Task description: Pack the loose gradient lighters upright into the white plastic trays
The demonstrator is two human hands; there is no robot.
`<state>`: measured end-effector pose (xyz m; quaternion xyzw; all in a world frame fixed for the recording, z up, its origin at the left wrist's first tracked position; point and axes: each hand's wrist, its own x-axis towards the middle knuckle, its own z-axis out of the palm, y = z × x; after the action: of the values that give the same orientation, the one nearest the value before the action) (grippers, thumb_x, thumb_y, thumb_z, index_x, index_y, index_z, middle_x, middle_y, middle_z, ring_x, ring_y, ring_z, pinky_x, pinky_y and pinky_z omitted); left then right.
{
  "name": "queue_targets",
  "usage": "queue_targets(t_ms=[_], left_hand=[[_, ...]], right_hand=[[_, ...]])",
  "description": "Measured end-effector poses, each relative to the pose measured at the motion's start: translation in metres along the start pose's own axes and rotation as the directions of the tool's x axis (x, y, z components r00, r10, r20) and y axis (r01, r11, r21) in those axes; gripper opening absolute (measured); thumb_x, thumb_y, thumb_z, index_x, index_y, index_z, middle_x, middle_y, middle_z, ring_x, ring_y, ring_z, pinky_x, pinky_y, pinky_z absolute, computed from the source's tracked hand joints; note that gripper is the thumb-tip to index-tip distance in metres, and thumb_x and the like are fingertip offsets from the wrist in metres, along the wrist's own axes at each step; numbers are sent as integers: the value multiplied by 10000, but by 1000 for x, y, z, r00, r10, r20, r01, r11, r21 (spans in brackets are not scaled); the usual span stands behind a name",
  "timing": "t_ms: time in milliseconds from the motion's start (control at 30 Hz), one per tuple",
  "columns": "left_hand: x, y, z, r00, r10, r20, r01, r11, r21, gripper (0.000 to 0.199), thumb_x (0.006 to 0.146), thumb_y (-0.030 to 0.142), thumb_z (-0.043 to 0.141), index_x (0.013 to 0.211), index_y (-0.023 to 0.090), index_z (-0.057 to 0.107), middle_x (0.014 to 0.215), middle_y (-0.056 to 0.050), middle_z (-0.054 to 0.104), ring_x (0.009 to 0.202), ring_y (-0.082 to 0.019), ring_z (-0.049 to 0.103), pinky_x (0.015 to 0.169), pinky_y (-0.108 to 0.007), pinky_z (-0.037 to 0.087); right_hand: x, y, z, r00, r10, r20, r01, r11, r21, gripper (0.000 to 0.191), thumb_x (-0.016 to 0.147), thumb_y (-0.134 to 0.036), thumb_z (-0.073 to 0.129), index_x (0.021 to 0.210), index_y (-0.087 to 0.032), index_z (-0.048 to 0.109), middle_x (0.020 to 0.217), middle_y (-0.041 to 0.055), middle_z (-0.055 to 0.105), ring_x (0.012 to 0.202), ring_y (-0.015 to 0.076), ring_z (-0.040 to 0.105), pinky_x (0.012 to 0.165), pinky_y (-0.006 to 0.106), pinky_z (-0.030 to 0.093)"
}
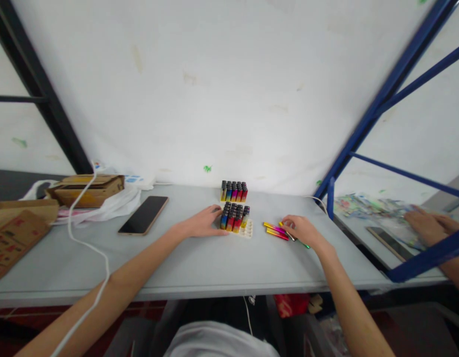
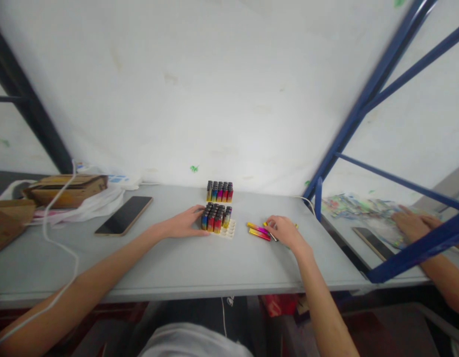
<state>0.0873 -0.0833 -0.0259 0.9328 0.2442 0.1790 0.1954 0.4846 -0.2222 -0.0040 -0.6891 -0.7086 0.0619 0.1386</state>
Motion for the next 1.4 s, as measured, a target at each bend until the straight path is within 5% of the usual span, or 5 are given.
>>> queue_targets(t_ms=[233,433,767,1133,1400], left_hand=[[-1,1,0,1000,-9,18,8,999,39,744,876,731,707,1347,161,622,1432,-176,589,1322,-368,574,1214,-490,428],[-1,2,-2,999,-25,29,24,999,47,763,880,747,689,1364,163,605,1444,-175,576,1323,-359,571,1211,-467,430],[-1,6,-2,1000,11,13,-12,999,37,689,886,660,727,1350,164,611,1407,-177,606,1296,-383,589,1174,-500,464],[0,3,-1,999,-10,30,8,998,64,716,885,669,732,1364,148,624,1437,-194,586,1340,-377,566,1205,-476,437],[-2,2,0,1000,4,14,-5,997,75,727,901,686,712,1379,149,607,1444,-194,578,1319,-364,580,1183,-486,450]], right_hand=[[18,-8,14,964,32,-264,42,962,271,311,931,-440,650,1034,-172,769,996,133,772,778,241,732,788,358,569],[35,-46,-4,954,180,-239,43,709,704,633,886,-702,631,1184,-157,750,664,4,616,518,154,529,536,313,461],[72,-93,16,926,249,-285,215,273,938,538,570,-444,969,989,-205,729,904,41,750,761,162,614,656,283,440],[65,-103,38,943,153,-296,194,470,861,583,870,-771,625,956,-199,698,668,-27,537,588,140,490,567,284,418],[61,-113,45,985,120,-120,71,355,932,574,829,-812,628,927,-251,559,612,-104,331,455,91,261,417,223,212]])
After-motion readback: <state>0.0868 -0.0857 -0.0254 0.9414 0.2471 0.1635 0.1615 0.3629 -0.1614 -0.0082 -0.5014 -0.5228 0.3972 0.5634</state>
